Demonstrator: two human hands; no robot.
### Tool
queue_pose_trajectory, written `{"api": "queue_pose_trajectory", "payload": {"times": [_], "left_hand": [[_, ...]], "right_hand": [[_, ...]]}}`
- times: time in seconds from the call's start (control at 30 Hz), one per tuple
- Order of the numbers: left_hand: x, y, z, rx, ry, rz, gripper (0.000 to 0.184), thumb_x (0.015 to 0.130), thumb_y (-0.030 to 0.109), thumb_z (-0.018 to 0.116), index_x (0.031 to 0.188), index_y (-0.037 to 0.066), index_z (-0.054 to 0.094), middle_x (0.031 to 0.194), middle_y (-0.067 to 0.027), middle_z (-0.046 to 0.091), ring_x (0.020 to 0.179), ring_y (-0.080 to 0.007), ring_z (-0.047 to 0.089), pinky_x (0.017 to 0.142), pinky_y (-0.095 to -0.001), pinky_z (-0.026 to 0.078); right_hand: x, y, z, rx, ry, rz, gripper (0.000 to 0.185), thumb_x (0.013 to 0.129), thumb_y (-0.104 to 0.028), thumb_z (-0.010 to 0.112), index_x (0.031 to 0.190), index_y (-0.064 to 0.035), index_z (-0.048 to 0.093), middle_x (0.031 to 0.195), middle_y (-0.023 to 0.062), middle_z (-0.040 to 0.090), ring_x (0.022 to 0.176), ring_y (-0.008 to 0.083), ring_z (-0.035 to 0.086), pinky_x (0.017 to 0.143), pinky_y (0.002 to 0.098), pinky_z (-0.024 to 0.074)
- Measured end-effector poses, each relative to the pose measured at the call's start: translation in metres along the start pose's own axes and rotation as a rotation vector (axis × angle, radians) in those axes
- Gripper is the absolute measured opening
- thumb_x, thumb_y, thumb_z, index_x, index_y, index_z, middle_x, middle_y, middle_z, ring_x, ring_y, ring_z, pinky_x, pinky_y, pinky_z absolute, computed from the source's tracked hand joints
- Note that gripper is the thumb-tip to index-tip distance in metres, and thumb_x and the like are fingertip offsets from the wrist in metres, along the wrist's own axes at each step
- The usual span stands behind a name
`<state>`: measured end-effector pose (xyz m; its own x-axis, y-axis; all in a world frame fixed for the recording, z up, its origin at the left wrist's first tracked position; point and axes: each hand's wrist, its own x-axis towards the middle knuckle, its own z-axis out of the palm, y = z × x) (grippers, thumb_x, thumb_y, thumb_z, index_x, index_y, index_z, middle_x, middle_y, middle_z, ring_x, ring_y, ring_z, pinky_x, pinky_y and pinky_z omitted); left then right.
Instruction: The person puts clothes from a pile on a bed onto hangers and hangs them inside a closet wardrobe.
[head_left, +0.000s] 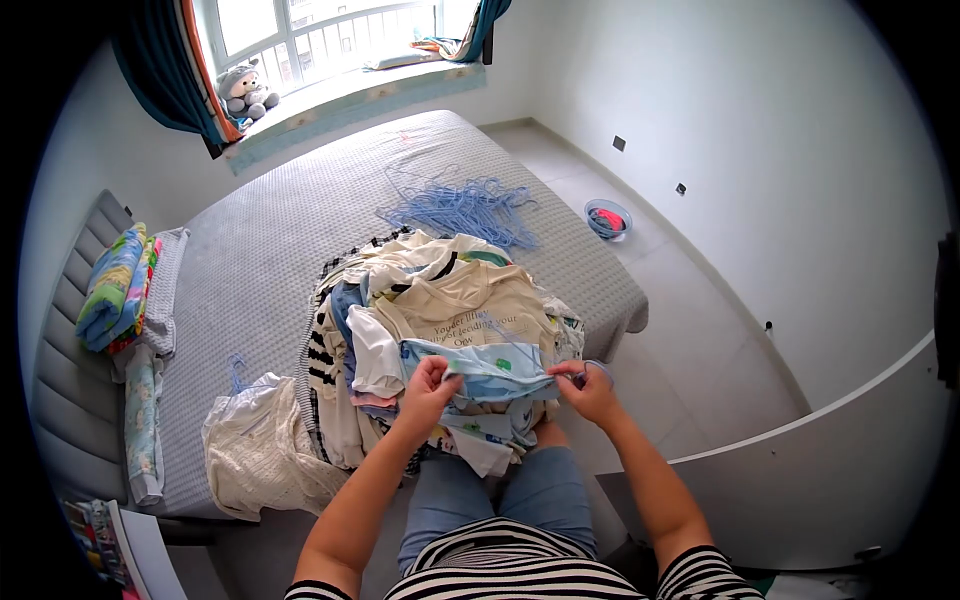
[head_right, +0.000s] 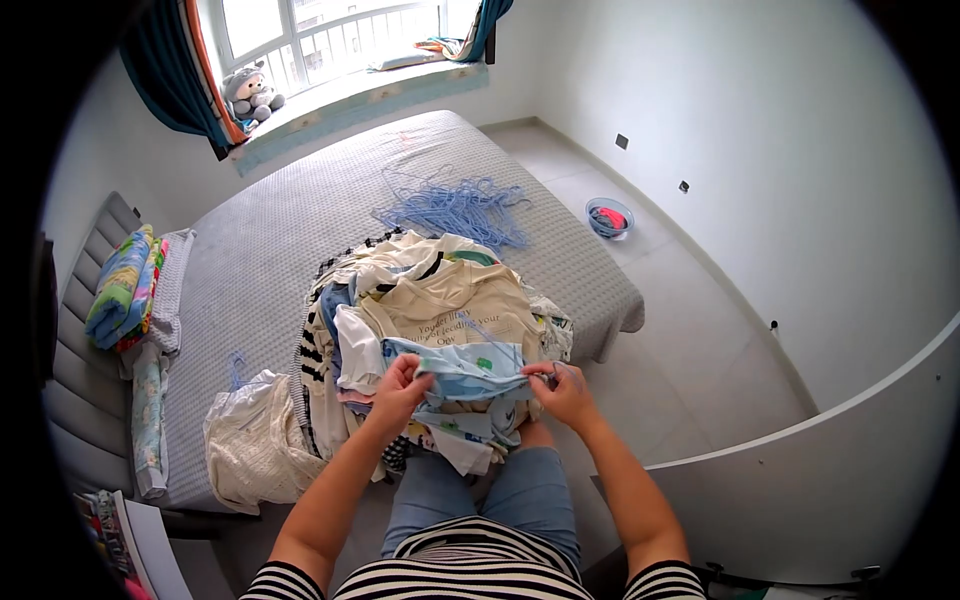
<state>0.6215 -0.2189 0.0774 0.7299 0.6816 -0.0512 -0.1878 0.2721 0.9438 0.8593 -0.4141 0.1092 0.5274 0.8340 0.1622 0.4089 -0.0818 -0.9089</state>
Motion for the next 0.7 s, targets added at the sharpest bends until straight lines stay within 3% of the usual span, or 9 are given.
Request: {"api": "queue_pose_trajectory", "payload": {"times": [0.07, 0.1, 0.2, 0.23, 0.43, 0.53, 0.63, 0.7], "left_hand": [[0.005, 0.007, 0.014, 0.261, 0.025, 0.112, 0.022, 0.094, 0.012, 0.065, 0.115, 0.009, 0.057, 0.082, 0.0057, 0.057, 0.066, -0.0026, 0.05, 0.059, -0.019, 0.041], [0.006, 0.014, 0.014, 0.369, 0.069, 0.001, 0.023, 0.091, 0.009, 0.064, 0.113, 0.005, 0.063, 0.081, 0.004, 0.06, 0.067, -0.0046, 0.053, 0.061, -0.0208, 0.042], [0.035, -0.002, 0.012, 0.532, 0.233, 0.046, 0.016, 0.09, 0.011, 0.064, 0.103, 0.002, 0.067, 0.08, 0.0002, 0.065, 0.07, -0.0075, 0.056, 0.064, -0.0245, 0.046], [0.044, -0.005, 0.012, 0.591, 0.261, 0.063, 0.017, 0.089, 0.014, 0.065, 0.099, 0.0, 0.069, 0.082, -0.0054, 0.069, 0.073, -0.0122, 0.061, 0.069, -0.0283, 0.049], [0.078, -0.019, 0.02, 0.656, 0.382, 0.16, 0.021, 0.084, 0.014, 0.068, 0.1, 0.0, 0.07, 0.09, -0.0143, 0.069, 0.077, -0.0234, 0.065, 0.071, -0.0331, 0.051], [0.069, 0.0, 0.039, 0.847, 0.287, 0.426, 0.022, 0.082, 0.012, 0.068, 0.1, 0.0, 0.07, 0.091, -0.0154, 0.065, 0.081, -0.0281, 0.064, 0.073, -0.0356, 0.051], [0.042, 0.035, 0.075, 0.871, 0.03, 0.428, 0.025, 0.08, 0.013, 0.071, 0.102, 0.001, 0.07, 0.091, -0.0143, 0.062, 0.084, -0.0318, 0.062, 0.076, -0.0375, 0.05], [0.023, 0.054, 0.094, 0.951, -0.092, 0.567, 0.028, 0.08, 0.016, 0.073, 0.105, 0.004, 0.07, 0.093, -0.0114, 0.062, 0.08, -0.0293, 0.061, 0.074, -0.0361, 0.05]], "right_hand": [[-0.002, -0.002, 0.011, 0.121, 0.198, -0.076, 0.016, 0.09, -0.013, 0.071, 0.103, -0.0055, 0.074, 0.069, -0.0026, 0.063, 0.062, 0.0037, 0.052, 0.055, 0.0227, 0.0406], [-0.003, -0.007, 0.007, 0.14, 0.158, -0.038, 0.016, 0.09, -0.012, 0.071, 0.103, -0.0048, 0.074, 0.07, -0.0023, 0.063, 0.063, 0.0039, 0.052, 0.056, 0.0225, 0.0411], [-0.01, -0.022, -0.014, 0.116, 0.064, 0.021, 0.016, 0.09, -0.012, 0.071, 0.102, -0.0025, 0.073, 0.072, -0.0014, 0.065, 0.064, 0.0041, 0.053, 0.058, 0.0222, 0.0424], [-0.01, -0.022, -0.019, 0.056, 0.049, 0.002, 0.015, 0.09, -0.012, 0.071, 0.101, -0.0017, 0.073, 0.073, -0.001, 0.066, 0.065, 0.0041, 0.054, 0.059, 0.0221, 0.0427], [-0.024, -0.019, -0.043, -0.007, 0.068, 0.027, 0.014, 0.089, -0.014, 0.072, 0.092, 0.0005, 0.073, 0.072, 0.0003, 0.067, 0.065, 0.0037, 0.054, 0.059, 0.0221, 0.043], [-0.023, -0.017, -0.037, -0.023, 0.051, 0.019, 0.015, 0.088, -0.014, 0.072, 0.09, 0.0016, 0.073, 0.07, -0.0002, 0.067, 0.064, 0.0033, 0.054, 0.058, 0.0221, 0.0429], [-0.013, -0.024, -0.009, -0.003, 0.029, 0.067, 0.016, 0.089, -0.014, 0.071, 0.09, 0.0019, 0.072, 0.07, -0.0006, 0.066, 0.064, 0.0031, 0.053, 0.058, 0.0219, 0.0426], [-0.004, -0.027, 0.011, 0.082, 0.0, 0.064, 0.016, 0.088, -0.014, 0.072, 0.089, 0.0017, 0.072, 0.07, -0.0008, 0.066, 0.064, 0.003, 0.053, 0.057, 0.0218, 0.0422]]}}
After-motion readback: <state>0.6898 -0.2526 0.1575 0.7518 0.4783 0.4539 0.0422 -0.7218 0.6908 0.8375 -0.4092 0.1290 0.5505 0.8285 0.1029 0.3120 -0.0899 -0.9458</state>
